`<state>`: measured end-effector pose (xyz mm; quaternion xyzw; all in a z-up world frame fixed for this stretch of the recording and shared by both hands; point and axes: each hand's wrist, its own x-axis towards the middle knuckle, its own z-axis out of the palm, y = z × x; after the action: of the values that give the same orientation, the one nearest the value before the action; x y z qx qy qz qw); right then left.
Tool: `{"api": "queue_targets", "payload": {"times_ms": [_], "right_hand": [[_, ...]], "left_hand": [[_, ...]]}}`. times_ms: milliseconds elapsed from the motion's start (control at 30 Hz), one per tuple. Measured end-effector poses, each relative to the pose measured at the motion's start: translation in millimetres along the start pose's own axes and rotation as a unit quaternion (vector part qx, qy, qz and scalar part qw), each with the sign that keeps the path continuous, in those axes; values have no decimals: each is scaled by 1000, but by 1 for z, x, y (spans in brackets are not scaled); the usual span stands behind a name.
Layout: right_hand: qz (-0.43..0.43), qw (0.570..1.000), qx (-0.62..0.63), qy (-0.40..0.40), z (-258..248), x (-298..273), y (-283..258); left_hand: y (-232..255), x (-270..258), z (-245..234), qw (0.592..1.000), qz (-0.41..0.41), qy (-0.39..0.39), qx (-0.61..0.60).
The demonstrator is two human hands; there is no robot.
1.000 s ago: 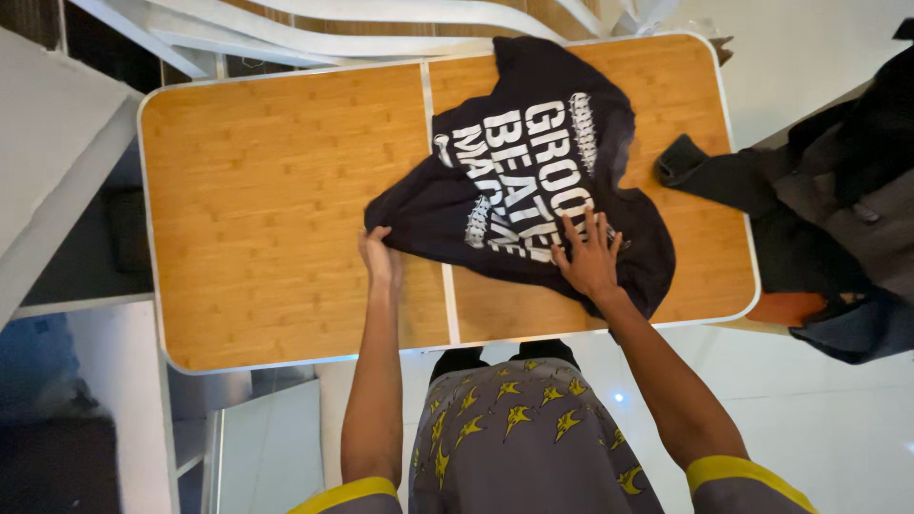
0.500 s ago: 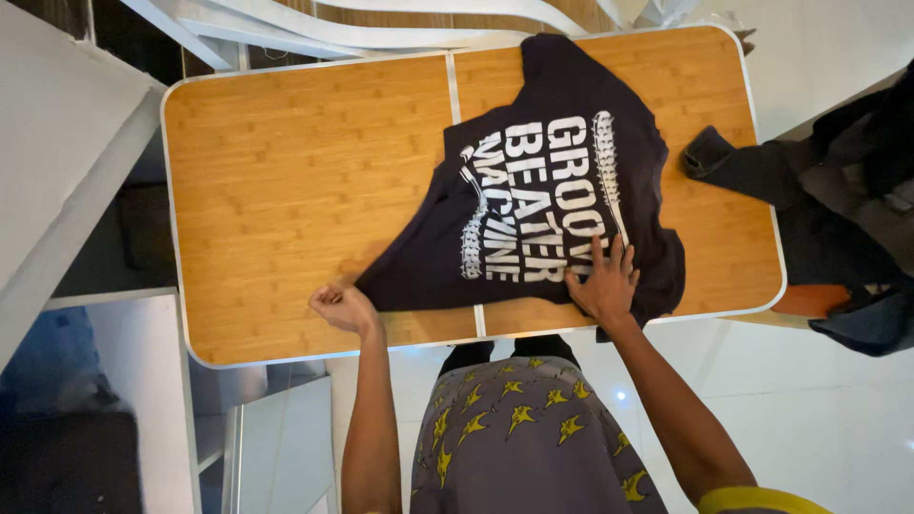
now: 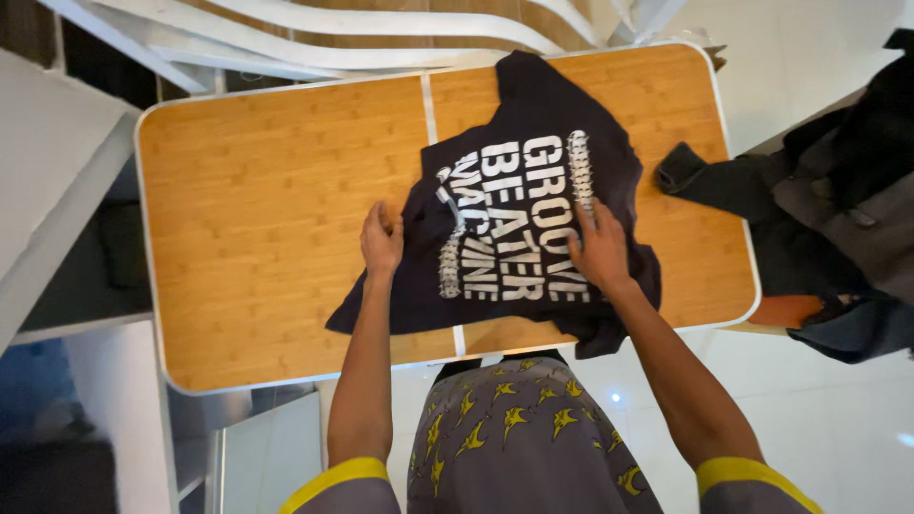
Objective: The person folds two t-shirts by hand on a small table, smoothing the fabric and folding the sleeves and body into a compact rectangle.
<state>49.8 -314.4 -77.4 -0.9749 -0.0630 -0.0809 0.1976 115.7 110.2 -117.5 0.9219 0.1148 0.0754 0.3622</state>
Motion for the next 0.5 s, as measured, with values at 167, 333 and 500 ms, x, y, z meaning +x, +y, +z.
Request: {"api": "queue_targets", "payload": {"times_ms": [167, 333, 500], "right_hand": [[19, 989, -22, -147, 7, 35, 8], [67, 978, -26, -198, 14, 46, 23], [67, 982, -63, -163, 20, 45, 44]], "left_hand": [[32, 25, 18, 983, -130, -122, 50], [27, 37, 19, 969, -169, -173, 51], [-32, 57, 7, 967, -171, -83, -167]]}}
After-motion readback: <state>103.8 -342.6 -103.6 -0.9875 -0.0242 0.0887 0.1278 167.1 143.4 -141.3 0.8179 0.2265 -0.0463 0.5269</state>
